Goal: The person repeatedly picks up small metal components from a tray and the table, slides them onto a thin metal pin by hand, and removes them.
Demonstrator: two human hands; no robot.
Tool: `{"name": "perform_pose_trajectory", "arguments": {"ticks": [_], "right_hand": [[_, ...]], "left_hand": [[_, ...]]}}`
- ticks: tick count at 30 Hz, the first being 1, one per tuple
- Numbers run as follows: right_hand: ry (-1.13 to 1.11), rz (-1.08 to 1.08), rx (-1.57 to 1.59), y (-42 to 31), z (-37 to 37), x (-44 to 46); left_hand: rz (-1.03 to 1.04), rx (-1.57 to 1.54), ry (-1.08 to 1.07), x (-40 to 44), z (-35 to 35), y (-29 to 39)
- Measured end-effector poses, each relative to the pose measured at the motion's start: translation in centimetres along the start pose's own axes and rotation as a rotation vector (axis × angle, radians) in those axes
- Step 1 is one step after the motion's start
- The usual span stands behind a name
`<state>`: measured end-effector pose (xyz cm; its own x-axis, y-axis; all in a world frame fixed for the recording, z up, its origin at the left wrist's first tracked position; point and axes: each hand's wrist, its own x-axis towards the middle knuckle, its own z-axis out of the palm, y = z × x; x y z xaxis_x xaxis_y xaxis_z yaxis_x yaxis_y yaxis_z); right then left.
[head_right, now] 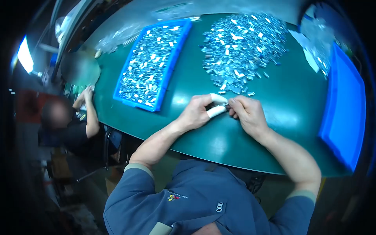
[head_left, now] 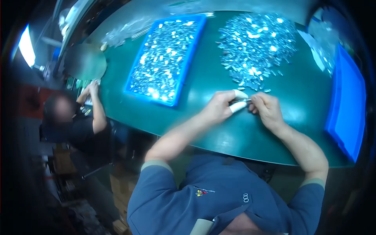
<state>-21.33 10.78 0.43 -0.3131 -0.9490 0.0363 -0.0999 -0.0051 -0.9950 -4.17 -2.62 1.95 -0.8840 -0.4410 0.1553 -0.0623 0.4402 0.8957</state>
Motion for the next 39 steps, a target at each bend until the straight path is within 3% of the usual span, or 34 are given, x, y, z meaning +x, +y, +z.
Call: {"name": "perform_pose_trajectory", "arguments": {"ticks": [4, 8, 10, 21, 31, 39], "right_hand": [[0.166, -0.068, 0.119, 0.0, 0.9, 0.1], [0.105, -0.026, -0.013, -0.4, 0.2, -0.1], [0.084, 0.003, -0.024, -0.2, 0.0, 0.0], [0.02, 0.062, -0.086, -0.5, -0.4, 0.0], [0.134, -0.02, 0.017, -0.2, 0.6, -0.1], [0.024, 0.128, -0.107, -0.2, -0.6, -0.2]], "left_hand": [[-0.014, -0.015, 0.022, 0.0, -0.6, 0.7], [-0.06, -0.023, 0.023, -0.2, -0.6, 0.6], [0.061, 0.044, 0.052, -0.2, -0.5, 0.1], [0.088, 0.092, 0.043, -0.3, -0.6, 0.1], [0.085, 0.048, 0.055, -0.4, -0.9, 0.4], [0.084, 0.073, 0.043, -0.5, -1.0, 0.4]]}}
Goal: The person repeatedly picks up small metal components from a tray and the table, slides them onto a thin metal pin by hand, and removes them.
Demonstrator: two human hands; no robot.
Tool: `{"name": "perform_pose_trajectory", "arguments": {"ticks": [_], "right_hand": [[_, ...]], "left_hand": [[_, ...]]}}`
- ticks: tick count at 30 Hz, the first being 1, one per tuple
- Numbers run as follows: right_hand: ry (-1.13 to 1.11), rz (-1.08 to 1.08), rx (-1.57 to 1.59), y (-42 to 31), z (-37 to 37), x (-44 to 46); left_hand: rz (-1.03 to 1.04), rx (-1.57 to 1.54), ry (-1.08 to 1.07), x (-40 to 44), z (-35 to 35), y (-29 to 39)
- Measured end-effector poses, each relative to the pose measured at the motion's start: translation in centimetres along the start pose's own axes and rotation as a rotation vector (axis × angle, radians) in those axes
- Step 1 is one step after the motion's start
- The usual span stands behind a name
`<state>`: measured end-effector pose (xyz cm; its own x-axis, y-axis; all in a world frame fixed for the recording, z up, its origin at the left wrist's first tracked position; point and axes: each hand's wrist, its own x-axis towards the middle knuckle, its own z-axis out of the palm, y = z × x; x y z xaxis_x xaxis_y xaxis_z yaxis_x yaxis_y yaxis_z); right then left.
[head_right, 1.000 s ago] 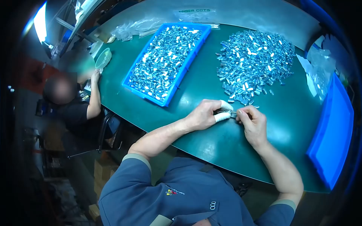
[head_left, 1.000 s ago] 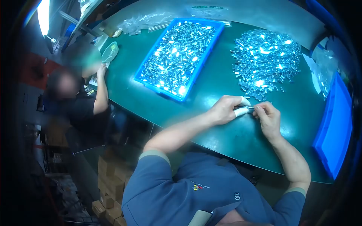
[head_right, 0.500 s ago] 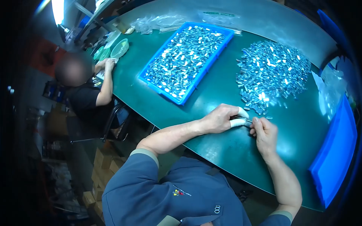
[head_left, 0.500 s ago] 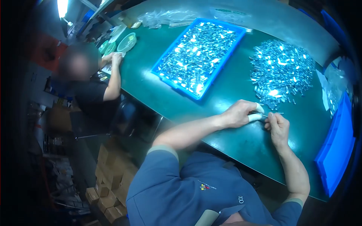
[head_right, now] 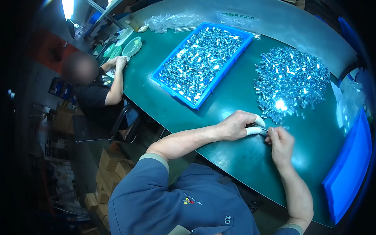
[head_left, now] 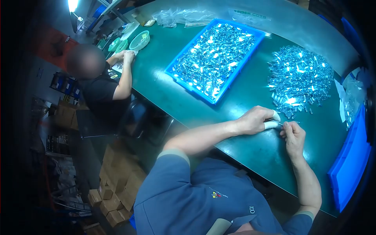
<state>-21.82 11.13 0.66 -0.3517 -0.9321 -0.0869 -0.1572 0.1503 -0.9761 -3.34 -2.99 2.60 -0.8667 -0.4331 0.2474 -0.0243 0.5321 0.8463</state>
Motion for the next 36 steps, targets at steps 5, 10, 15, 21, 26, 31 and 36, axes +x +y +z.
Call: {"name": "perform_pose_trajectory", "arguments": {"ticks": [5, 10, 15, 21, 26, 31, 36], "right_hand": [[0.029, -0.141, 0.012, -0.2, 0.8, 0.1], [0.072, -0.068, 0.043, -0.3, 0.5, 0.0], [0.144, -0.042, 0.141, -0.4, 0.3, -0.1], [0.122, -0.116, 0.148, -0.2, 0.2, 0.0], [0.086, -0.11, 0.129, -0.2, 0.3, 0.0], [0.1, -0.131, 0.11, 0.2, 0.3, 0.1], [0.097, -0.148, 0.107, -0.1, 0.1, 0.1]], "left_hand": [[0.053, 0.007, 0.071, 0.1, 0.3, -0.4], [0.058, 0.103, 0.074, 0.1, 0.2, -0.6], [0.08, 0.343, 0.265, 0.4, -3.2, -0.2], [0.056, 0.996, 0.64, 0.4, -13.0, -0.8], [0.171, 0.899, 0.413, 2.2, -10.1, -1.2], [0.092, 0.772, 0.201, 6.1, -3.7, -2.1], [0.114, 0.841, 0.174, 6.5, -2.8, -3.7]]}}
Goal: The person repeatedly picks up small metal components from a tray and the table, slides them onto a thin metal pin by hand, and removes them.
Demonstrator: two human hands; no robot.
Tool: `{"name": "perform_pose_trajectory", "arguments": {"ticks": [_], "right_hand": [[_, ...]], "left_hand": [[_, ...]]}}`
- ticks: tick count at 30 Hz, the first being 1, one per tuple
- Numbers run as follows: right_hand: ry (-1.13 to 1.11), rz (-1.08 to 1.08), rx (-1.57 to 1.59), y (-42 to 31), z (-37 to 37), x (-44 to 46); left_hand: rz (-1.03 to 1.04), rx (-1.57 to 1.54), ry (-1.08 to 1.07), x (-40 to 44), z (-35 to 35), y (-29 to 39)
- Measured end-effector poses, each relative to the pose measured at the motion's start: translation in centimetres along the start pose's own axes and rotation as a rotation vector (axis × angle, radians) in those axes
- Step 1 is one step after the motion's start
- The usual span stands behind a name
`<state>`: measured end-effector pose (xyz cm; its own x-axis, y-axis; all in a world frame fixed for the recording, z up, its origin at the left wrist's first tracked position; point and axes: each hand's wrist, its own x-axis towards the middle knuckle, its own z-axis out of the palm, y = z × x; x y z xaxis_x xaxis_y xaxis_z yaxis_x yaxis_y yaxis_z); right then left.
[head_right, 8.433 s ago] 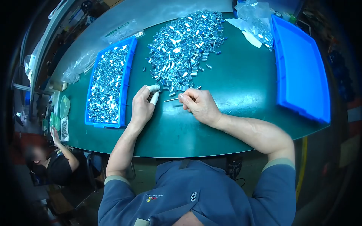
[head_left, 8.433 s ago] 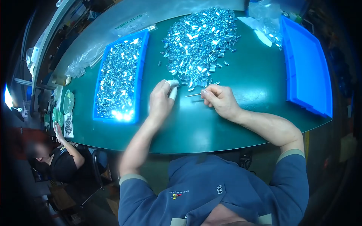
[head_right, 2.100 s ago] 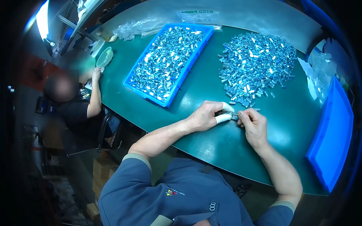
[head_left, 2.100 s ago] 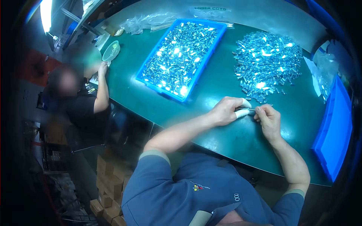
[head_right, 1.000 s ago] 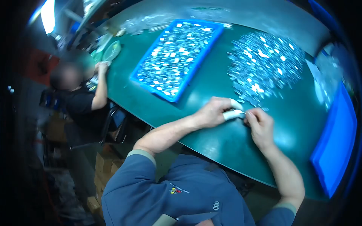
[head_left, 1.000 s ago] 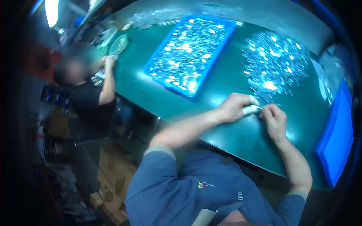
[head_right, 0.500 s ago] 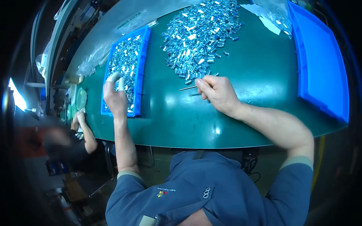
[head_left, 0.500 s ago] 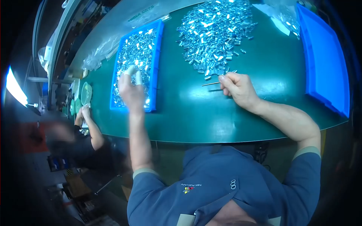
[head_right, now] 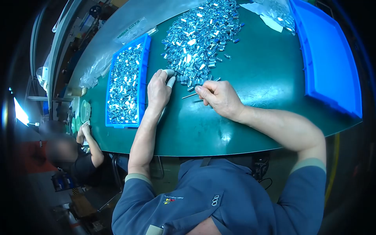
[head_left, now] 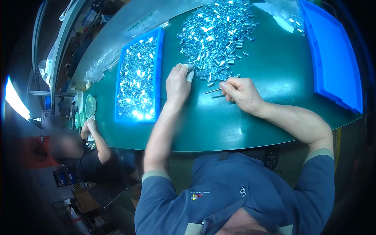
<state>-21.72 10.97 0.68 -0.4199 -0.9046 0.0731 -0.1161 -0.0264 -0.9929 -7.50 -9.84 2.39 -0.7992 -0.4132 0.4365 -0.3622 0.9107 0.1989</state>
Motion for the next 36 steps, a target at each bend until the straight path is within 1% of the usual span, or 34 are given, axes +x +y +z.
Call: {"name": "perform_pose_trajectory", "arguments": {"ticks": [5, 7, 8, 9, 11, 13, 15, 16, 18, 20, 21, 23, 25, 27, 29, 31, 33, 36], "right_hand": [[-0.015, -0.002, -0.004, 0.1, 0.1, 0.1], [-0.01, 0.008, 0.007, 0.3, 0.1, 0.2], [-0.007, 0.015, 0.02, 0.5, 0.2, 0.1], [-0.005, 0.022, 0.023, 0.4, 0.2, 0.1], [-0.039, 0.051, 0.02, 0.1, 0.0, 0.0], [-0.037, 0.053, 0.022, 0.5, 0.2, 0.1], [-0.032, 0.056, 0.024, 0.7, 0.1, 0.1], [-0.025, 0.051, 0.02, 0.5, 0.1, 0.0], [-0.02, 0.048, 0.014, 0.5, 0.2, 0.0], [0.059, -0.014, 0.066, 0.9, 0.6, 0.1], [0.058, -0.011, 0.067, 0.8, 0.5, 0.0], [0.005, 0.056, 0.037, 0.4, 0.1, -0.1], [0.021, 0.041, 0.044, 0.3, 0.2, -0.1], [0.036, 0.024, 0.052, 0.2, 0.2, -0.1], [-0.009, 0.025, 0.004, 0.1, 0.0, 0.0], [-0.015, 0.031, 0.031, 0.0, 0.1, 0.2], [-0.02, 0.035, 0.057, -0.1, 0.0, 0.2], [-0.038, 0.052, 0.011, -0.4, -0.1, 0.0]], "left_hand": [[-0.104, -0.075, -0.07, -1.7, -1.1, 0.2], [-0.353, -0.44, -0.188, -2.8, -1.8, 0.3], [-0.434, -0.605, -0.188, -3.3, -2.1, 0.5], [-0.437, -0.607, -0.196, -3.6, -2.4, 0.8], [-0.634, -1.076, -0.209, -4.3, -2.7, 1.5], [-0.667, -1.119, -0.202, -5.1, -2.3, 2.0], [-0.706, -1.286, -0.226, -5.5, -2.1, 2.7], [-0.708, -1.323, -0.208, -5.6, -2.1, 3.2], [-0.703, -1.349, -0.195, -5.8, -1.9, 3.4], [-0.695, -1.37, -0.181, -5.9, -1.7, 3.4], [-0.705, -1.378, -0.19, -6.0, -1.6, 3.4], [-0.714, -1.387, -0.201, -6.0, -1.4, 3.5], [-0.668, -1.376, -0.2, -6.0, -1.5, 4.1], [-0.668, -1.335, -0.218, -5.9, -1.8, 4.8], [-0.667, -1.293, -0.234, -5.9, -1.7, 4.9], [-0.602, -1.294, -0.226, -6.3, -1.4, 4.8], [-0.589, -1.284, -0.216, -6.4, -1.3, 4.9], [-0.565, -1.279, -0.189, -6.4, -1.4, 5.1]]}}
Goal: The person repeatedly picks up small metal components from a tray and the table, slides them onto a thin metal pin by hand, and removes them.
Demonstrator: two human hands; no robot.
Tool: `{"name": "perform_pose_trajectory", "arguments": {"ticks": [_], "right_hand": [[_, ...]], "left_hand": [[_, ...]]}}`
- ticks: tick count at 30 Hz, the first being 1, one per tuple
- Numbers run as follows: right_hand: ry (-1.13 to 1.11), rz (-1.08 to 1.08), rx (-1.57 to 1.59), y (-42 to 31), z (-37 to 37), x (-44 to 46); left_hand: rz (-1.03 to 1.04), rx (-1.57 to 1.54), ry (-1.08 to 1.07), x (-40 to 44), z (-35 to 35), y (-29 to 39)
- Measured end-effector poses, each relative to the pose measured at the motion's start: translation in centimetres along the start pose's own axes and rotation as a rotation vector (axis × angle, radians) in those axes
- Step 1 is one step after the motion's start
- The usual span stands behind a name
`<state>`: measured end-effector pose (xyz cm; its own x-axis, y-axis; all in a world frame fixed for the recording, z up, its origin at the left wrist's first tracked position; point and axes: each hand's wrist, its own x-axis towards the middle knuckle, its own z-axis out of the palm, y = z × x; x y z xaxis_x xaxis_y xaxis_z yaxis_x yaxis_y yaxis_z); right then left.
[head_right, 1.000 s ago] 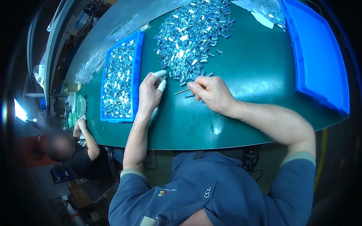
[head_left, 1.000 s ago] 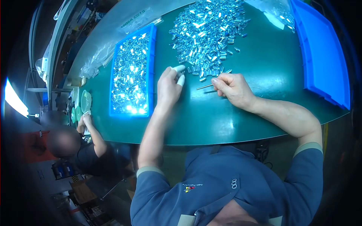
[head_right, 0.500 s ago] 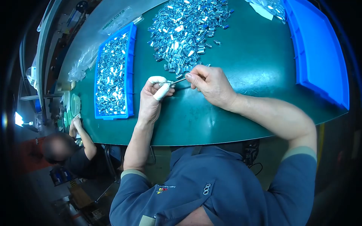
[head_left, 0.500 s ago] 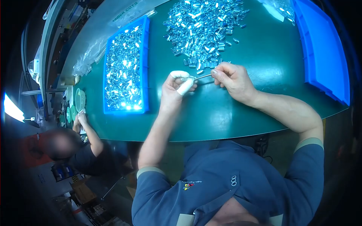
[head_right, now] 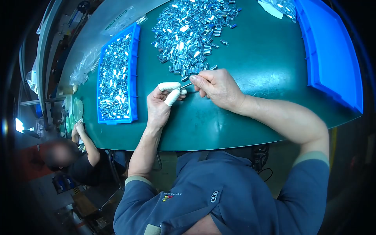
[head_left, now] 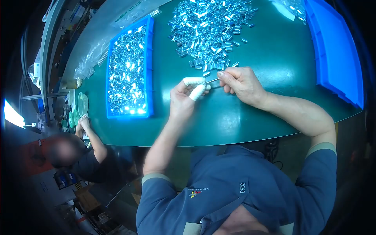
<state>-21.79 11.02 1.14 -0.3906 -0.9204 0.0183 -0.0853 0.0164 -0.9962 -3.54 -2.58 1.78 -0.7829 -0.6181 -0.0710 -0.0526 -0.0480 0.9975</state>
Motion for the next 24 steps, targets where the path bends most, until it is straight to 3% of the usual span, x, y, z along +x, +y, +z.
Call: {"name": "perform_pose_trajectory", "arguments": {"ticks": [8, 11, 17, 19, 24], "right_hand": [[-0.153, 0.039, -0.091, -0.8, 0.0, -0.2], [-0.106, -0.077, -0.117, 0.2, 0.3, -0.1], [-0.043, -0.096, -0.028, 0.4, 0.6, -0.2], [-0.057, -0.069, -0.055, 0.3, 0.5, -0.1], [-0.073, -0.027, -0.104, -0.2, 0.4, -0.2]], "left_hand": [[0.077, 0.076, -0.023, 0.1, 0.4, -0.6], [0.054, 0.05, -0.034, 0.1, 0.2, -0.6], [-0.034, 0.077, 0.019, -0.3, 0.3, -0.5], [0.094, 0.155, 0.0, -0.3, 0.3, -1.0], [0.187, 0.378, 0.028, -0.7, 0.5, 0.3]]}}
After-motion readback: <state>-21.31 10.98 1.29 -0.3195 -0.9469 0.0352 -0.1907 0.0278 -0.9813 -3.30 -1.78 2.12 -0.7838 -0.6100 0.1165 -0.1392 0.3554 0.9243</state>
